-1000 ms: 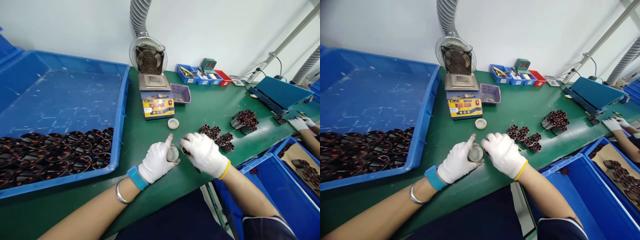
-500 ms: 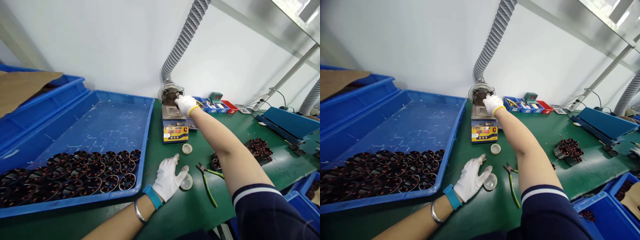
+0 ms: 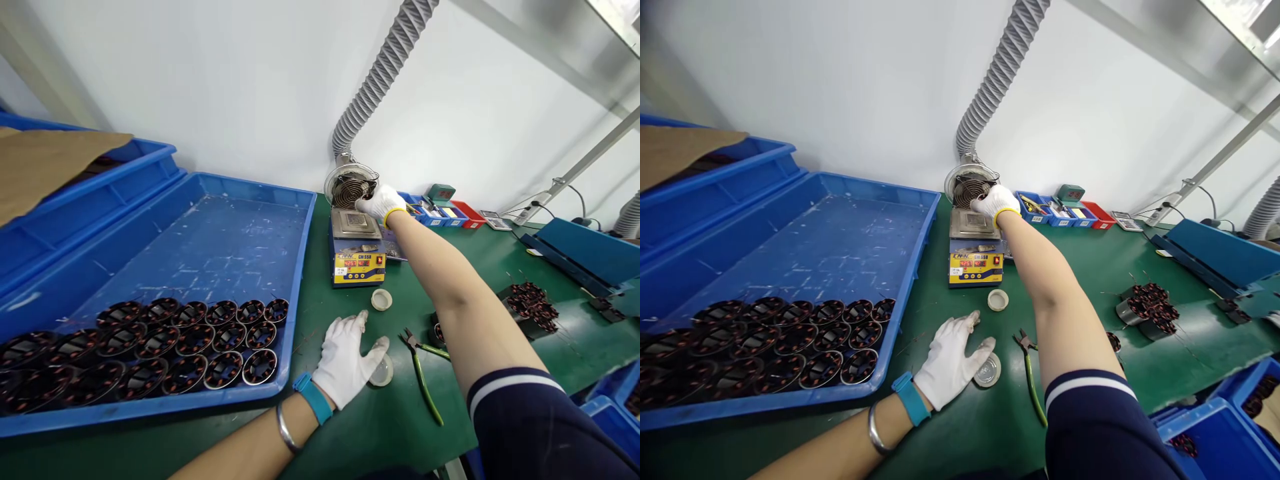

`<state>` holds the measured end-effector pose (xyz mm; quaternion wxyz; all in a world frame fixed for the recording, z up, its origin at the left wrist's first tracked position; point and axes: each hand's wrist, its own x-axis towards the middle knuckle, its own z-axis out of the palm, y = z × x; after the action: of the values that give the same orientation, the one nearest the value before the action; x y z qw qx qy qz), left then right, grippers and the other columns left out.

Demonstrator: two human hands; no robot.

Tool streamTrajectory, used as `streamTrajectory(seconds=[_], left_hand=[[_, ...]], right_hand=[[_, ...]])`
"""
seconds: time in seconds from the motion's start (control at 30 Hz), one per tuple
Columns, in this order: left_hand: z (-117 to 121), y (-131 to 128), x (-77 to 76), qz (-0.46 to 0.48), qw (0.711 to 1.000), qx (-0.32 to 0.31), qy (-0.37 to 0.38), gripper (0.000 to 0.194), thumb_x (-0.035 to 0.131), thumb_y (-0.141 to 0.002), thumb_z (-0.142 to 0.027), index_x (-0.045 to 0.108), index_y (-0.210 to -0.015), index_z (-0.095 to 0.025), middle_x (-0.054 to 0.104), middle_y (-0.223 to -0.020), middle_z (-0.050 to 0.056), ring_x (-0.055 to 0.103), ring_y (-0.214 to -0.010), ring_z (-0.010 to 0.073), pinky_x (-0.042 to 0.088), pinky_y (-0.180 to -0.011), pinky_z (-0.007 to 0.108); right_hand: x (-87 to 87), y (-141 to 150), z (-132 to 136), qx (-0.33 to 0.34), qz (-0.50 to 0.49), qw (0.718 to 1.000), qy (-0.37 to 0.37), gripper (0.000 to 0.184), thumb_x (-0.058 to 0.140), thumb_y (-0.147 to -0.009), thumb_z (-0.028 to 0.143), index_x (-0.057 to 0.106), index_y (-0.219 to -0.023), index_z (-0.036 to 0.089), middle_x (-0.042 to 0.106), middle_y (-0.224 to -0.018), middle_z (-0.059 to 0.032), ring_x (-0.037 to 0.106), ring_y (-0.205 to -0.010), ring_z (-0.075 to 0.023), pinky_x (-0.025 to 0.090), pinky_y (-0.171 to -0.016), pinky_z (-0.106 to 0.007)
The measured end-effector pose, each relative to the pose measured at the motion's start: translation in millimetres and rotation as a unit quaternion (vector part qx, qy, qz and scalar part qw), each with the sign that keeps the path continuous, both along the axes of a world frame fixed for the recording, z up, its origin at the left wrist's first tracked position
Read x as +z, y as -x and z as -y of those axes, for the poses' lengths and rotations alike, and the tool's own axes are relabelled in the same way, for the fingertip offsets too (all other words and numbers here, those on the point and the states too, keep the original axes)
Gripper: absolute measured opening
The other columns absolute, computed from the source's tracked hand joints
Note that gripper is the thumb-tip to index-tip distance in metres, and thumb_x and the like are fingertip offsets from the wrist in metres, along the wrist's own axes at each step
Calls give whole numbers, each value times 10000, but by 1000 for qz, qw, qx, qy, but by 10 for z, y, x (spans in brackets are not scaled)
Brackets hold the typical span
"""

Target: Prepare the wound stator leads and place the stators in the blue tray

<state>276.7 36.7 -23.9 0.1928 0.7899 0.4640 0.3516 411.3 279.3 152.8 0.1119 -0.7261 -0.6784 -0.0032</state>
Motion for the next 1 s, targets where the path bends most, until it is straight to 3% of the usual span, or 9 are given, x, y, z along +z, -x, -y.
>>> streamTrajectory(seconds=[0.13,0.23,0.3,0.4,0.53,0.63,0.8,0.9,1.0], left_hand=[[0,-1,0,-3,1000,3,9,570,539,-871,-500,539,-1273,-98,675,-1069,144,622,-1015,291,424,-1028,528],[-9,0,5,-9,1000,5,9,565,535,-870,-506,546,-1268,-105,680,-1061,141,626,-1015,291,425,-1027,516],[-14,5,5,-18,1000,-1,6,565,525,-875,-505,553,-1262,-94,681,-1071,153,624,-1032,300,434,-1014,509],[-15,23,-7,-29,999,-15,12,579,509,-883,-518,560,-1260,-82,684,-1088,164,620,-1051,306,438,-1005,490],[-38,32,-32,-50,998,-24,35,656,460,-887,-582,552,-1278,-63,678,-1135,176,608,-1084,316,406,-1032,489],[-58,21,-25,-65,996,-27,62,729,417,-874,-634,548,-1292,-52,672,-1162,180,589,-1121,332,392,-1045,495],[-46,21,2,-79,993,-28,89,817,360,-846,-690,530,-1321,-47,649,-1218,183,566,-1156,337,393,-1051,478],[-37,41,-20,-87,991,-27,100,854,362,-819,-708,519,-1335,-46,639,-1237,188,552,-1182,341,375,-1074,479],[-29,68,-59,-97,989,-26,108,867,377,-792,-713,526,-1331,-51,629,-1249,193,542,-1204,348,360,-1094,478]], right_hand=[[-92,82,33,4,-31,999,-29,527,627,-744,504,641,-1088,106,683,-1084,-204,652,-1044,-318,505,-880,-388],[30,-11,96,5,-51,997,-51,478,617,-748,530,670,-975,112,700,-972,-169,664,-978,-294,509,-846,-361],[135,-165,217,15,-122,991,-59,456,623,-751,541,675,-884,109,692,-841,-129,669,-878,-262,520,-788,-339],[181,-544,580,29,-269,960,-68,409,613,-787,489,655,-950,116,670,-784,-73,653,-757,-184,536,-697,-293],[8,-1246,1360,32,-362,928,-84,524,519,-851,410,435,-1340,243,667,-1063,-26,653,-829,-118,561,-719,-265],[-177,-1761,1963,-66,-264,961,-43,567,485,-864,401,355,-1409,312,655,-1121,0,643,-856,-108,558,-765,-275],[-508,-2292,2513,-224,-116,967,41,417,716,-707,347,623,-1081,188,683,-979,-51,626,-899,-194,512,-821,-333],[-708,-2398,2631,-245,-70,961,108,280,718,-780,369,654,-959,164,668,-994,-66,623,-924,-206,511,-831,-362],[-840,-2443,2722,-217,-53,960,171,284,600,-921,394,627,-1062,149,649,-1058,-63,634,-921,-180,537,-822,-381]])
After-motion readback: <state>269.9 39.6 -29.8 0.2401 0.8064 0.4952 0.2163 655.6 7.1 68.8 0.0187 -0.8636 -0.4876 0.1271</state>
